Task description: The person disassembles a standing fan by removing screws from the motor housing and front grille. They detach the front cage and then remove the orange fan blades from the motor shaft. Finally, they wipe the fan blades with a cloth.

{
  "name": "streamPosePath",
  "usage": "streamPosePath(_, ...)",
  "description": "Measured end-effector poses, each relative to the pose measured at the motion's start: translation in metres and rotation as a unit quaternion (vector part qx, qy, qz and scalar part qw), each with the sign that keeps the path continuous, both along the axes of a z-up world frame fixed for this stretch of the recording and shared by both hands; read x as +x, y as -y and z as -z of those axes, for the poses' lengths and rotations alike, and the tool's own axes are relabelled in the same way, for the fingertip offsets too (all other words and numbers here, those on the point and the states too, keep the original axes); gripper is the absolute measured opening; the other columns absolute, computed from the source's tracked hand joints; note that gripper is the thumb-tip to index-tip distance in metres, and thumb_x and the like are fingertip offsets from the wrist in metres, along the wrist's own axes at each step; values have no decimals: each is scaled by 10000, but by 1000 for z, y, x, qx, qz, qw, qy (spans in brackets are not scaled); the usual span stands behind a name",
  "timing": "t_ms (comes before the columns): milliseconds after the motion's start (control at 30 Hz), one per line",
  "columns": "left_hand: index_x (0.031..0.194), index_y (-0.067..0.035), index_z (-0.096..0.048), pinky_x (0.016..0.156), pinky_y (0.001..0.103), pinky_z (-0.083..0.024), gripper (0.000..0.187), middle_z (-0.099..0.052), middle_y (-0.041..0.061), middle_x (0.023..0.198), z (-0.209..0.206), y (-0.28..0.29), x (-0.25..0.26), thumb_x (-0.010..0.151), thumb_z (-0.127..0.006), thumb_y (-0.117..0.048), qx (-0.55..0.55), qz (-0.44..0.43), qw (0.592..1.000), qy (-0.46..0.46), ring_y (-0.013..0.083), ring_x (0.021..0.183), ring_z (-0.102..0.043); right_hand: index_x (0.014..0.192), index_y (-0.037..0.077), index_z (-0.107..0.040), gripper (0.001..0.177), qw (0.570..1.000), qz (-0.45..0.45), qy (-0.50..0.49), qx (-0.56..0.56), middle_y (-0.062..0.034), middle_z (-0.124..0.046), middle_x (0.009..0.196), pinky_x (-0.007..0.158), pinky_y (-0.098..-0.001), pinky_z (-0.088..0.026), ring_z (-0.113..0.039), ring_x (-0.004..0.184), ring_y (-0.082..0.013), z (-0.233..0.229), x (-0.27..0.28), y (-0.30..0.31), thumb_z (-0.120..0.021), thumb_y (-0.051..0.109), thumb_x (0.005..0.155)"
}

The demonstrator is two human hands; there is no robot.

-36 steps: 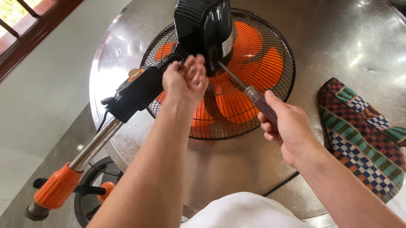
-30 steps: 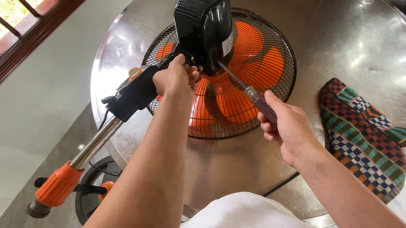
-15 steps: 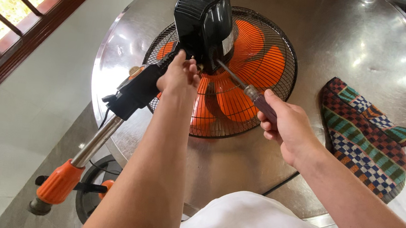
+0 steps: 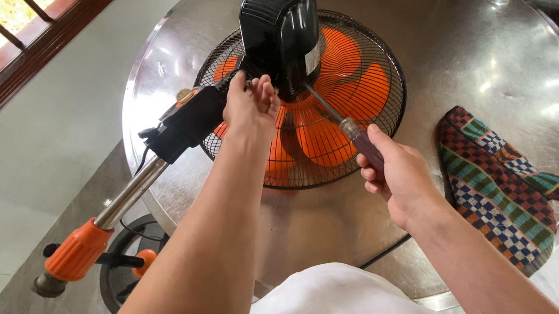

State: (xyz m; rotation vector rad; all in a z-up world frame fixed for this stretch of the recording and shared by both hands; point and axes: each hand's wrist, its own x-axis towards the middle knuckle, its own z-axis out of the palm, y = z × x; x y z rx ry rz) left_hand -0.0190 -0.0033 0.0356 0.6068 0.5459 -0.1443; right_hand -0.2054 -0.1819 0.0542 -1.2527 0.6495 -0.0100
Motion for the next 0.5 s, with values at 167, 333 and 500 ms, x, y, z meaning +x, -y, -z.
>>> streamPosePath(167,935,40,-646,559,277,-553,237,-747,111,846,-1,2,19,1022,-568,-165,17,-25,998,-46,149,626,-677,905,87,-619,358,1000,-14,10,-2,-9,-603,750,503,-246,-420,-513,600,-76,0,1,-1,-601,433,993)
streamPosePath(333,1028,56,-607,581,269,-555,283,-708,134,960,8,2,12,1052,-411,-148,-282,-42,958,17,167,690,-686,915,88,-621,351,1000,-8,8,2,-7,-602,752,499,-246,-411,-510,599,-77,1,-1,-1,-607,431,988)
streamPosePath(500,1028,7,-606,592,331,-563,314,-712,135,918,-11,1,-5,1038,-356,-183,-160,-11,987,10,171,657,-670,930,79,-623,358,1000,-12,7,-3,-10,-600,753,499,-244,-411,-508,595,-76,-1,0,0,-604,432,991)
